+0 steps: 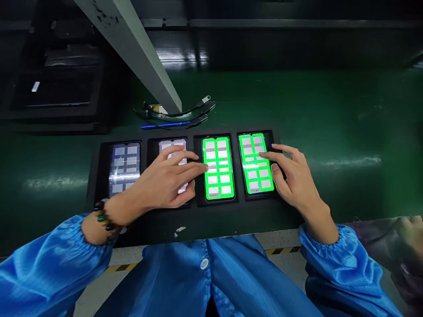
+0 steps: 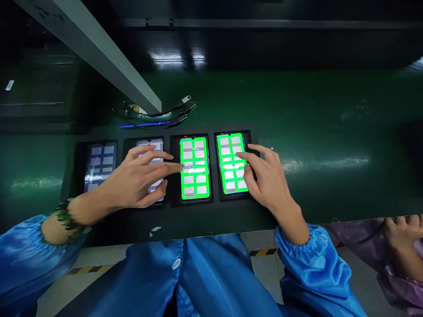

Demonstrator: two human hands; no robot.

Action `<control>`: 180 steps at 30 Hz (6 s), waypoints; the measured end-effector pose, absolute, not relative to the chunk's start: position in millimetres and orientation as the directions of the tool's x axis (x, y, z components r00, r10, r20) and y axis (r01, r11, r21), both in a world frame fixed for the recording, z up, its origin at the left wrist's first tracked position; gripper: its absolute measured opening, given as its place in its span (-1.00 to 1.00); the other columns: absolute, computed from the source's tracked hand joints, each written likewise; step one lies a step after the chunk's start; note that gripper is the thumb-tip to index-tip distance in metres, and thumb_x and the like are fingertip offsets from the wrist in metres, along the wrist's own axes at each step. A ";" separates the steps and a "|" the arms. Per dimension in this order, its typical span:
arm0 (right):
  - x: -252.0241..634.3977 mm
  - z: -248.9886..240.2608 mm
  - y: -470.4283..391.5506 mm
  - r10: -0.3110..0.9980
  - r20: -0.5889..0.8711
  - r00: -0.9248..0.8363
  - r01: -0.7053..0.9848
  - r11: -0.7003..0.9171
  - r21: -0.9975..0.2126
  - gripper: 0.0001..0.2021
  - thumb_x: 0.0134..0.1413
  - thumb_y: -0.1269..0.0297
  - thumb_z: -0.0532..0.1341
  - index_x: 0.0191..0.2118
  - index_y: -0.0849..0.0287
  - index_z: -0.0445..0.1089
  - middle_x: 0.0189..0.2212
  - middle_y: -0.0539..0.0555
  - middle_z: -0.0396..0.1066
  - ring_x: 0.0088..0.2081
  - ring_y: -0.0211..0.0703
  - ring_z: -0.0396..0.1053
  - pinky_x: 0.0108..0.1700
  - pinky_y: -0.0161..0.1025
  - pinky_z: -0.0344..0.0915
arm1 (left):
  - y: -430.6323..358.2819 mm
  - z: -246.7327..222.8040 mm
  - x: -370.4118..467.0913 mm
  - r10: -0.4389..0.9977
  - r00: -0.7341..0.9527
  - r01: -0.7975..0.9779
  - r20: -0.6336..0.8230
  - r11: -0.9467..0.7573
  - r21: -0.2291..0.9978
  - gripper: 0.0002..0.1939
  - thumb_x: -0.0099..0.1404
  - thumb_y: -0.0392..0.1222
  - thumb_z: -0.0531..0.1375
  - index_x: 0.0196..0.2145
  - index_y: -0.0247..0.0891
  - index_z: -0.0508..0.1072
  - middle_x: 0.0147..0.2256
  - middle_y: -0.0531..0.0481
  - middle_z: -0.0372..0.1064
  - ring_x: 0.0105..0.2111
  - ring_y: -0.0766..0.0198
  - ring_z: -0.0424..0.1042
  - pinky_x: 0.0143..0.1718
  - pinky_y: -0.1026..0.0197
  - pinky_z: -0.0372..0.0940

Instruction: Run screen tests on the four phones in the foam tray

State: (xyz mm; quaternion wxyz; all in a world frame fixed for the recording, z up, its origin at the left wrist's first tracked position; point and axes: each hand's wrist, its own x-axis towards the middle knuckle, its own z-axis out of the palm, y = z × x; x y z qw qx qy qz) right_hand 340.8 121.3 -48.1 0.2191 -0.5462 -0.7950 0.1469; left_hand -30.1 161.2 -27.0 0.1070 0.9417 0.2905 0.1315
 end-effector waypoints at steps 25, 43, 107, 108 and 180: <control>343.7 -51.1 119.5 0.937 0.224 -0.269 0.807 0.346 -0.478 -0.58 0.50 0.38 0.03 0.26 0.02 0.50 0.14 0.22 0.57 0.37 0.23 0.39 0.27 0.25 0.33 | 172.9 -25.5 -1.2 0.608 0.777 0.571 0.159 -0.789 0.225 -0.58 0.42 -0.27 0.11 0.17 -0.27 0.55 0.04 -0.15 0.65 0.15 -0.12 0.51 0.40 -0.32 0.20; 324.7 -53.8 147.8 0.920 0.249 -0.302 0.805 0.386 -0.449 -0.60 0.48 0.34 0.03 0.23 0.04 0.50 0.17 0.20 0.58 0.39 0.22 0.37 0.37 0.27 0.21 | 182.6 -23.5 3.2 0.654 0.736 0.613 0.174 -0.753 0.239 -0.59 0.38 -0.29 0.12 0.10 -0.26 0.60 -0.01 -0.20 0.67 0.13 -0.15 0.52 0.36 -0.39 0.21; 154.3 -45.9 188.1 0.737 0.075 -0.672 0.603 0.603 -0.523 -0.49 0.52 0.32 -0.03 0.47 0.04 0.24 0.38 0.30 0.39 0.53 0.29 0.12 0.42 0.41 0.11 | 111.4 -56.2 -165.6 0.999 -0.003 0.903 0.036 -0.013 0.430 -0.48 0.59 0.02 0.07 0.39 -0.02 0.46 0.20 -0.28 0.13 0.05 -0.06 0.39 -0.01 -0.17 0.47; 154.2 -46.2 188.0 0.735 0.076 -0.674 0.607 0.609 -0.511 -0.49 0.51 0.32 -0.03 0.46 0.03 0.25 0.38 0.29 0.39 0.53 0.30 0.12 0.41 0.42 0.11 | 111.0 -54.9 -164.7 0.999 0.001 0.912 0.048 -0.021 0.409 -0.48 0.59 0.01 0.06 0.39 -0.02 0.47 0.20 -0.30 0.15 0.07 -0.10 0.37 -0.01 -0.19 0.46; 202.5 -30.9 111.4 0.742 0.165 -0.650 0.688 0.666 -0.288 -0.53 0.41 0.45 0.14 0.36 0.13 0.34 0.10 0.12 0.66 0.39 0.25 0.34 0.31 0.20 0.25 | 99.3 -43.6 -164.6 0.727 0.664 0.654 0.175 -0.679 0.335 -0.51 0.46 -0.12 0.14 0.28 -0.06 0.55 0.29 -0.25 0.38 0.18 -0.20 0.38 0.15 -0.26 0.30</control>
